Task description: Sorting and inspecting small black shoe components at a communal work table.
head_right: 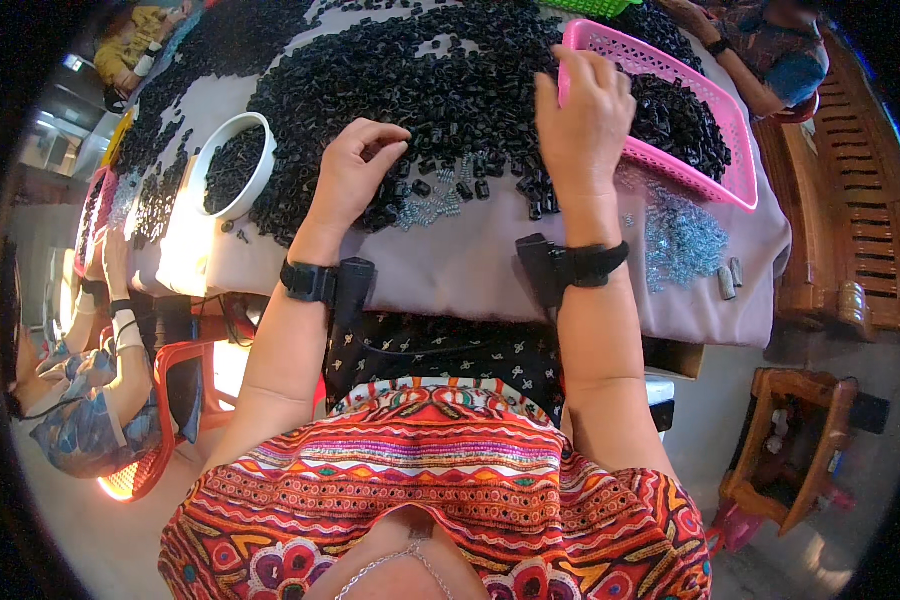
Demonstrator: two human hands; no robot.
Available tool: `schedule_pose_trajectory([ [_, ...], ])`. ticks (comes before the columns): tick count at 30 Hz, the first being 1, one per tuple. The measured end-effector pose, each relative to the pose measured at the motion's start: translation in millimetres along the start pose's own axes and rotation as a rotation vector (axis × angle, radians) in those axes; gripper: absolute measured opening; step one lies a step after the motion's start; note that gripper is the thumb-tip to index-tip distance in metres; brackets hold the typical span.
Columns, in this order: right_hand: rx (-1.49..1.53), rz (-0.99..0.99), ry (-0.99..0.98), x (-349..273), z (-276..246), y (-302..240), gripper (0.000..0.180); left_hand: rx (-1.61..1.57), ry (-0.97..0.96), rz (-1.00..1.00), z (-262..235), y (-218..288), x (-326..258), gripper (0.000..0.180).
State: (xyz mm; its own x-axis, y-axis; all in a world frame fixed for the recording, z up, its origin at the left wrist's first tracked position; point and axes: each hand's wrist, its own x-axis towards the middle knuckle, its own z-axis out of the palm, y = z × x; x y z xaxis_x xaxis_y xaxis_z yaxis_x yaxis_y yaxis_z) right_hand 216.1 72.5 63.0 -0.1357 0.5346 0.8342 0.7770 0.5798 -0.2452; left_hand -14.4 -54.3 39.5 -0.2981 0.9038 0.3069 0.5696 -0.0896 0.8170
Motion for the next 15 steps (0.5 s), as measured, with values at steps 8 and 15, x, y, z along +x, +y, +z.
schedule_pose_trajectory([
  [8,0.588,0.033,-0.462,-17.0,0.2,-39.3,0.014,0.450,-0.042,0.203,-3.8,-7.6,-0.9,0.016],
  [15,0.631,-0.054,-0.757,-23.3,3.2,-40.7,0.014,0.495,-0.025,0.229,-3.2,-8.2,-1.9,0.016],
])
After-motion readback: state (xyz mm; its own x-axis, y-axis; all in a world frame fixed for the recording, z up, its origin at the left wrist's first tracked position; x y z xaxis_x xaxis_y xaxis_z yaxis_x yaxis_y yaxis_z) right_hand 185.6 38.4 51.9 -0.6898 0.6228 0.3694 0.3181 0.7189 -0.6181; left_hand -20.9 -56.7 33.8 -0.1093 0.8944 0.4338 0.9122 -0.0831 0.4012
